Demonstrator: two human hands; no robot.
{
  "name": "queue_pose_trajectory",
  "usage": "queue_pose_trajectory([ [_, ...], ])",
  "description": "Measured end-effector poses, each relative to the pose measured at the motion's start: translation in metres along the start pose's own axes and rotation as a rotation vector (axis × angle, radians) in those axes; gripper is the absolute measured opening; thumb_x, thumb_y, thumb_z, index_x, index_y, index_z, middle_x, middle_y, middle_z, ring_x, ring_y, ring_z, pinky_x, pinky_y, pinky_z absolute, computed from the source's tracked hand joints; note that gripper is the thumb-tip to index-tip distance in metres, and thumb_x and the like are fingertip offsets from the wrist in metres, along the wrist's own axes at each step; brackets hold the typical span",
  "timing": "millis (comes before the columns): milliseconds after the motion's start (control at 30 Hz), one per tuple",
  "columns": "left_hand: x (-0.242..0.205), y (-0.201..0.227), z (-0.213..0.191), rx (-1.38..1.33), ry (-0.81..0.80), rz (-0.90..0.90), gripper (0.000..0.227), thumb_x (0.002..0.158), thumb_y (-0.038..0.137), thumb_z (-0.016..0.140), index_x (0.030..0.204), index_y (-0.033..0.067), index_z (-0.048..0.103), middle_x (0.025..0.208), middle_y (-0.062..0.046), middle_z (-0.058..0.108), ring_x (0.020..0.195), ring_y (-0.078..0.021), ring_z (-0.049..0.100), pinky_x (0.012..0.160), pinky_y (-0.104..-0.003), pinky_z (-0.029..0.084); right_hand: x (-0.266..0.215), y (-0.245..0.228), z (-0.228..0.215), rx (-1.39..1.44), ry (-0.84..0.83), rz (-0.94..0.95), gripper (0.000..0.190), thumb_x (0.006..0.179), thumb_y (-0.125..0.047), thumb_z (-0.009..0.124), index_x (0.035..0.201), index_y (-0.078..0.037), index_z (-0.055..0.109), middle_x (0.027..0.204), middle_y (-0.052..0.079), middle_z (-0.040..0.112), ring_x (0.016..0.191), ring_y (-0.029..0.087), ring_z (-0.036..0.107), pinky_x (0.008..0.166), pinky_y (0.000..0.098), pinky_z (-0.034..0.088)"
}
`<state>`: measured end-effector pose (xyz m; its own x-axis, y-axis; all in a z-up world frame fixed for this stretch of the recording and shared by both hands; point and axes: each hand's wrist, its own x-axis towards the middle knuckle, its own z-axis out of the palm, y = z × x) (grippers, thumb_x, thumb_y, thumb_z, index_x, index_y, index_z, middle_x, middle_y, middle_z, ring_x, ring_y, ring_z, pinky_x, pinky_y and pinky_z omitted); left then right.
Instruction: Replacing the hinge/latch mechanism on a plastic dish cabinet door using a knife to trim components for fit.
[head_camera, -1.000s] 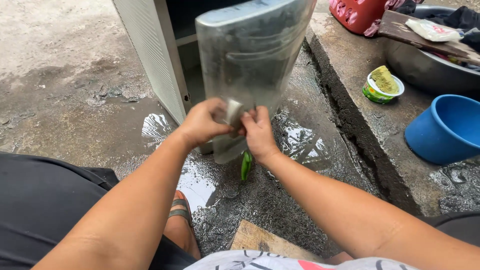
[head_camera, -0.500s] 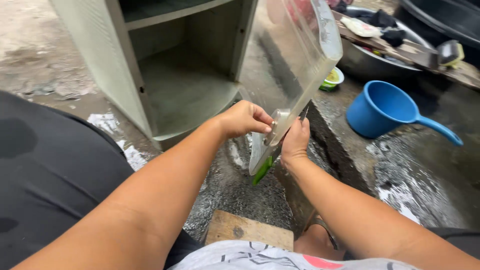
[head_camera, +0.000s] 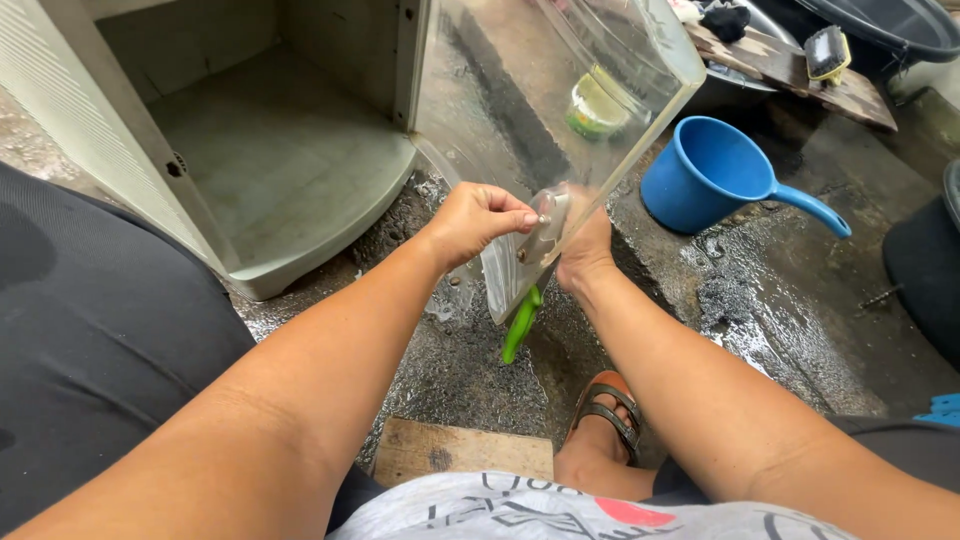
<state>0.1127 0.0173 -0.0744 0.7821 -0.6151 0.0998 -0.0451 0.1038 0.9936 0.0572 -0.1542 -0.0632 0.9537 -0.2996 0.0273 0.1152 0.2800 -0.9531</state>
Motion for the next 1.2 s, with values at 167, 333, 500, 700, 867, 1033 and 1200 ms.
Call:
queue_pose_trajectory([
  [167, 0.01, -0.007, 0.008, -0.062, -0.007, 0.024, 0.024, 0.08, 0.022, 0.086, 0.091, 0.0024, 0.079, 0.085, -0.004, 0.078, 0.078, -0.0082, 0.067, 0.077, -0.026, 0.056, -0.002, -0.011, 0.004, 0.0, 0.149, 0.079, 0.013, 0.089, -0.018, 0.059, 0.077, -0.012, 0.062, 0.072, 0.002, 0.061, 0.064, 0.016, 0.059, 0.056, 0.034, 0.048],
  [333, 0.018, -0.009, 0.012, -0.043, 0.003, 0.018, 0.024, 0.079, 0.023, 0.087, 0.089, 0.0028, 0.078, 0.083, -0.002, 0.076, 0.077, -0.0082, 0.066, 0.075, -0.026, 0.055, 0.019, 0.007, -0.016, 0.055, 0.121, 0.065, 0.013, 0.09, -0.015, 0.059, 0.077, -0.012, 0.06, 0.074, 0.003, 0.059, 0.065, 0.017, 0.058, 0.057, 0.0351, 0.047],
  [500, 0.016, -0.01, 0.011, -0.028, 0.011, 0.004, 0.024, 0.081, 0.024, 0.085, 0.092, 0.0038, 0.078, 0.085, -0.002, 0.076, 0.078, -0.0078, 0.065, 0.075, -0.026, 0.055, 0.027, 0.002, -0.013, 0.031, 0.316, 0.026, 0.006, 0.088, -0.017, 0.058, 0.094, -0.014, 0.058, 0.077, 0.005, 0.061, 0.068, 0.019, 0.062, 0.06, 0.0366, 0.052],
  [700, 0.019, -0.082, -0.005, 0.091, -0.024, -0.304, 0.018, 0.084, 0.021, 0.081, 0.09, 0.0048, 0.075, 0.085, -0.005, 0.079, 0.075, -0.0088, 0.071, 0.073, -0.024, 0.057, 0.045, 0.026, -0.047, -0.051, 0.192, -0.048, 0.016, 0.097, -0.023, 0.06, 0.105, -0.01, 0.06, 0.087, 0.007, 0.061, 0.076, 0.02, 0.062, 0.068, 0.036, 0.052],
  [867, 0.001, -0.063, 0.009, -0.097, -0.028, -0.523, 0.016, 0.088, 0.024, 0.076, 0.092, 0.0083, 0.074, 0.081, 0.0, 0.075, 0.059, -0.0079, 0.045, 0.052, -0.025, 0.037, 0.016, 0.039, -0.032, -0.159, 0.213, 0.018, 0.026, 0.099, -0.036, 0.055, 0.108, -0.013, 0.061, 0.095, 0.004, 0.066, 0.086, 0.016, 0.067, 0.077, 0.0344, 0.056],
  [1033, -0.007, -0.06, 0.01, -0.316, -0.045, -0.606, 0.019, 0.09, 0.025, 0.076, 0.099, 0.0085, 0.075, 0.079, 0.003, 0.072, 0.058, -0.0052, 0.04, 0.051, -0.021, 0.036, 0.016, 0.052, -0.037, -0.206, 0.15, -0.036, 0.027, 0.101, -0.037, 0.054, 0.112, -0.013, 0.059, 0.096, 0.002, 0.065, 0.088, 0.016, 0.067, 0.078, 0.0343, 0.056],
  [1200, -0.005, -0.076, 0.012, -0.582, -0.087, -0.635, 0.024, 0.093, 0.023, 0.072, 0.111, 0.0073, 0.07, 0.09, 0.001, 0.072, 0.061, -0.0039, 0.043, 0.054, -0.02, 0.04, 0.02, 0.058, -0.039, -0.113, 0.104, -0.062, 0.041, 0.108, -0.045, 0.038, 0.105, -0.009, 0.058, 0.087, 0.007, 0.064, 0.075, 0.018, 0.066, 0.067, 0.0327, 0.055],
])
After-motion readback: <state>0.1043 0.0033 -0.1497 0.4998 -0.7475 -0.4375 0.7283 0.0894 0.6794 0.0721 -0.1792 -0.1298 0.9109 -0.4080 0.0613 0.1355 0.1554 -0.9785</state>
